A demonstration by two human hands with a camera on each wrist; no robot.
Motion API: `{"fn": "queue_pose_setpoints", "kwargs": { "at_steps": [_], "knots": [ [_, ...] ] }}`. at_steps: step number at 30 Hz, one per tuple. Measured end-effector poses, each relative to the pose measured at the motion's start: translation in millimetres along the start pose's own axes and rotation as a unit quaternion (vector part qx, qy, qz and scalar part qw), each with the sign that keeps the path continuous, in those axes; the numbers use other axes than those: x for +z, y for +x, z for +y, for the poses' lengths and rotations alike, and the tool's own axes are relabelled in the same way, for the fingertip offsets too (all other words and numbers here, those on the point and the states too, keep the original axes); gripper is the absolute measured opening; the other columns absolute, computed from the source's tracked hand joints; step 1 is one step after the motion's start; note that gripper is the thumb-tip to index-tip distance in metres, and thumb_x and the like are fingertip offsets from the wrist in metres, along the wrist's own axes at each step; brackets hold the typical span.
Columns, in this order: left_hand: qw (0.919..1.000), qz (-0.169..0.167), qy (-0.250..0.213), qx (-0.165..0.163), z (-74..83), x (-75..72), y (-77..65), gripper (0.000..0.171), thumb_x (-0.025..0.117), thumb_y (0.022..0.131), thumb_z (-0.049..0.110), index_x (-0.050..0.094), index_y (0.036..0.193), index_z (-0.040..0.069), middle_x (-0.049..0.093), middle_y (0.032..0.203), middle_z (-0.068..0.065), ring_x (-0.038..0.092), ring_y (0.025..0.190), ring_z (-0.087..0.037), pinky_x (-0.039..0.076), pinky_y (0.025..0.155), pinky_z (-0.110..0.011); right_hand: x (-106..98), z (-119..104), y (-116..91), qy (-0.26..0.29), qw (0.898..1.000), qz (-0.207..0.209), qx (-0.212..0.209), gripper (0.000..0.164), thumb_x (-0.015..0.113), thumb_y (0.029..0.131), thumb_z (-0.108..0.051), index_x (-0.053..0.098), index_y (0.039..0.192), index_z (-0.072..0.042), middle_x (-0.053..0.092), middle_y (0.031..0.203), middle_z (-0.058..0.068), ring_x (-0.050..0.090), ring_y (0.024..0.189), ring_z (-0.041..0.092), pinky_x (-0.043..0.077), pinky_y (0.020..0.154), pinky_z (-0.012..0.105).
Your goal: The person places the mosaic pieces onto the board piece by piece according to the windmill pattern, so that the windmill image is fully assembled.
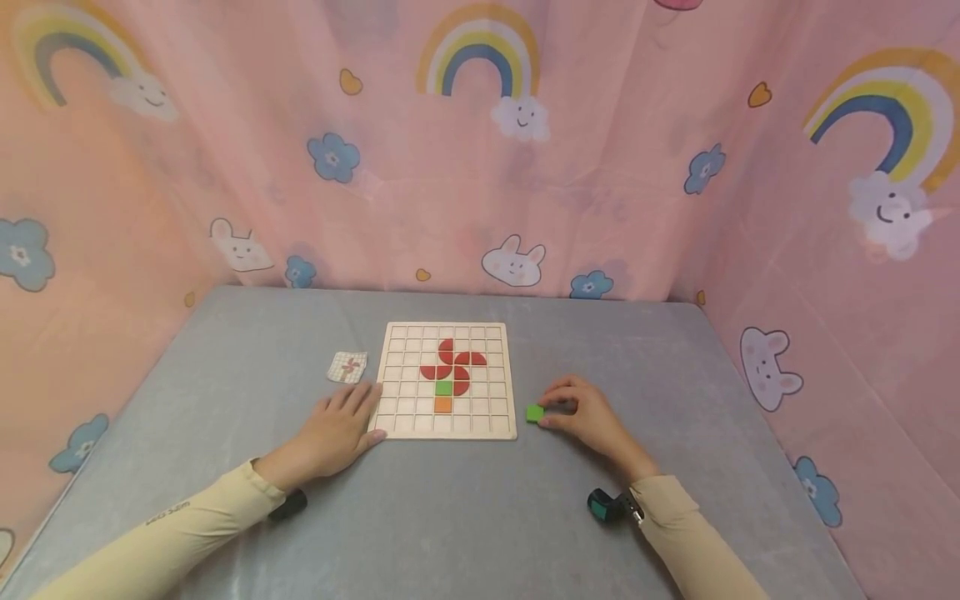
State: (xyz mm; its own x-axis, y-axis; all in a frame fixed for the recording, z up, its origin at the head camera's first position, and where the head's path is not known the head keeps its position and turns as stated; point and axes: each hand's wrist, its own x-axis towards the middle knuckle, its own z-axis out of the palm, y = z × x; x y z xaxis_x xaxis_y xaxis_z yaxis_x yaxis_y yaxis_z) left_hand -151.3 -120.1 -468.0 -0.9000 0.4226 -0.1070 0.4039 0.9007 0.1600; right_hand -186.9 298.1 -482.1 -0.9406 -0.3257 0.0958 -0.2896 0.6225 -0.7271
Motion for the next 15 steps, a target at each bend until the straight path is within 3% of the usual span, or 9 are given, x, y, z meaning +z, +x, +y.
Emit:
{"fn": "queue_pose_setpoints", "kwargs": {
  "at_steps": [7,15],
  "knots": [
    [1.0000,-0.001,0.002,-0.001,-0.1,0.9,-0.2,0.071,0.055,0.111,0.039,0.035,0.161,-0.008,0.036,0.165,-0.029,0.035,0.151,-0.051,0.036,0.113,-0.067,-3,-6,1,-0.002,1.000,0.003,-0.002,0.019,0.088,0.088,-0.013,0.082,0.106,-0.010,0.068,0.121,0.010,0.057,0.106,0.025,0.045,0.083,0.031],
    [1.0000,0.003,0.005,0.002,-0.6,1.5,0.3,0.071,0.055,0.111,0.038,0.035,0.160,-0.008,0.036,0.165,-0.030,0.035,0.150,-0.052,0.036,0.113,-0.068,-1,-20,6,-0.033,0.999,-0.005,-0.020,0.019,0.088,0.088,-0.015,0.082,0.106,-0.011,0.068,0.122,0.010,0.059,0.107,0.026,0.047,0.082,0.033]
  ]
}}
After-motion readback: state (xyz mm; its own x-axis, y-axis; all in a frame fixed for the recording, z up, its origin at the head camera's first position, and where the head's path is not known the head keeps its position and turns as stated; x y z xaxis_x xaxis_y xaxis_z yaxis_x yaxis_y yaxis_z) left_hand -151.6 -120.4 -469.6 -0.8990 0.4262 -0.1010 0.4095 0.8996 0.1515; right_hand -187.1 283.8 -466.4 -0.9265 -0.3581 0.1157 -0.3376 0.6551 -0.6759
